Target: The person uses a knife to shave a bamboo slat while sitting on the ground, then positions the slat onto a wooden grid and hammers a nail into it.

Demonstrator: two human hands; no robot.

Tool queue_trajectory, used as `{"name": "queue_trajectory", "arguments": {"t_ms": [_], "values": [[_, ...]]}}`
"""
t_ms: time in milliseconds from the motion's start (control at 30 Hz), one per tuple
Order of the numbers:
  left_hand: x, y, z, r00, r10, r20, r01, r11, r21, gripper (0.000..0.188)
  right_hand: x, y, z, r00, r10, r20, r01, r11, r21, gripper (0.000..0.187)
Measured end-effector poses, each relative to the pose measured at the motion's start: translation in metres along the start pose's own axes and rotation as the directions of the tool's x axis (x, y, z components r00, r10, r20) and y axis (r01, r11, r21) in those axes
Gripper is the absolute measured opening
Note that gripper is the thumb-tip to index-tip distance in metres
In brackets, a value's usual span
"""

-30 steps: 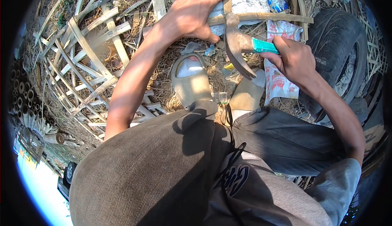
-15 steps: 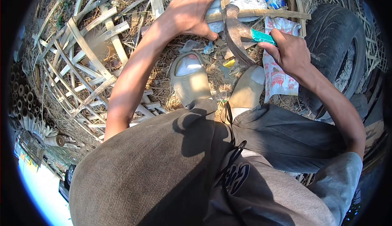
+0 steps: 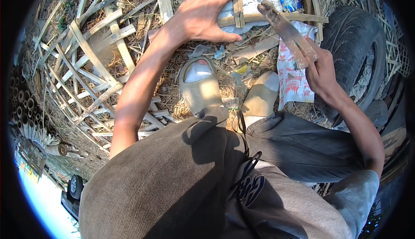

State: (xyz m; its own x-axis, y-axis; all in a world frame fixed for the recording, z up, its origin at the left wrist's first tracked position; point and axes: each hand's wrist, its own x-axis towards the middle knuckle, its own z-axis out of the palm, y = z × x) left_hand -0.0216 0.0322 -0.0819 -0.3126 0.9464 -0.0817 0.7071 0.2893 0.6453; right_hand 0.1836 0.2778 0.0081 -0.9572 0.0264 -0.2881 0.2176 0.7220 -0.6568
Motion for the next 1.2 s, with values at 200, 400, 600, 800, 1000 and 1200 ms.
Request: {"name": "queue_trajectory", "arguments": {"t_ms": [200,400,600,800,1000,1200], "values": [[0.0,0.006,-0.006,1.0,0.015,0.0,-0.015,1.0,-0.017,0.112,0.022,-0.019,0.0,0.898,0.431,0.087,-0.437,0.855,0.281,0.049],[0.008,-0.007,-0.02,0.997,0.068,0.028,-0.063,0.985,-0.163,0.089,0.063,-0.058,0.028,0.844,0.537,0.021,-0.49,0.754,0.437,0.033],[0.016,-0.016,-0.003,0.976,0.182,-0.121,-0.206,0.95,-0.233,0.061,0.076,-0.046,0.079,0.834,0.548,-0.06,-0.344,0.603,0.72,0.026],[0.011,-0.019,-0.001,0.974,0.175,-0.146,-0.205,0.953,-0.224,0.059,0.079,-0.048,0.09,0.865,0.499,-0.052,-0.32,0.628,0.709,0.024],[0.009,-0.023,0.005,0.945,0.228,-0.236,-0.284,0.928,-0.242,0.06,0.077,-0.043,0.091,0.877,0.48,-0.029,-0.329,0.643,0.692,0.022],[0.011,-0.004,-0.021,0.995,0.077,0.065,-0.056,0.957,-0.286,0.068,0.075,-0.04,0.092,0.872,0.489,-0.033,-0.323,0.623,0.713,0.02]]}}
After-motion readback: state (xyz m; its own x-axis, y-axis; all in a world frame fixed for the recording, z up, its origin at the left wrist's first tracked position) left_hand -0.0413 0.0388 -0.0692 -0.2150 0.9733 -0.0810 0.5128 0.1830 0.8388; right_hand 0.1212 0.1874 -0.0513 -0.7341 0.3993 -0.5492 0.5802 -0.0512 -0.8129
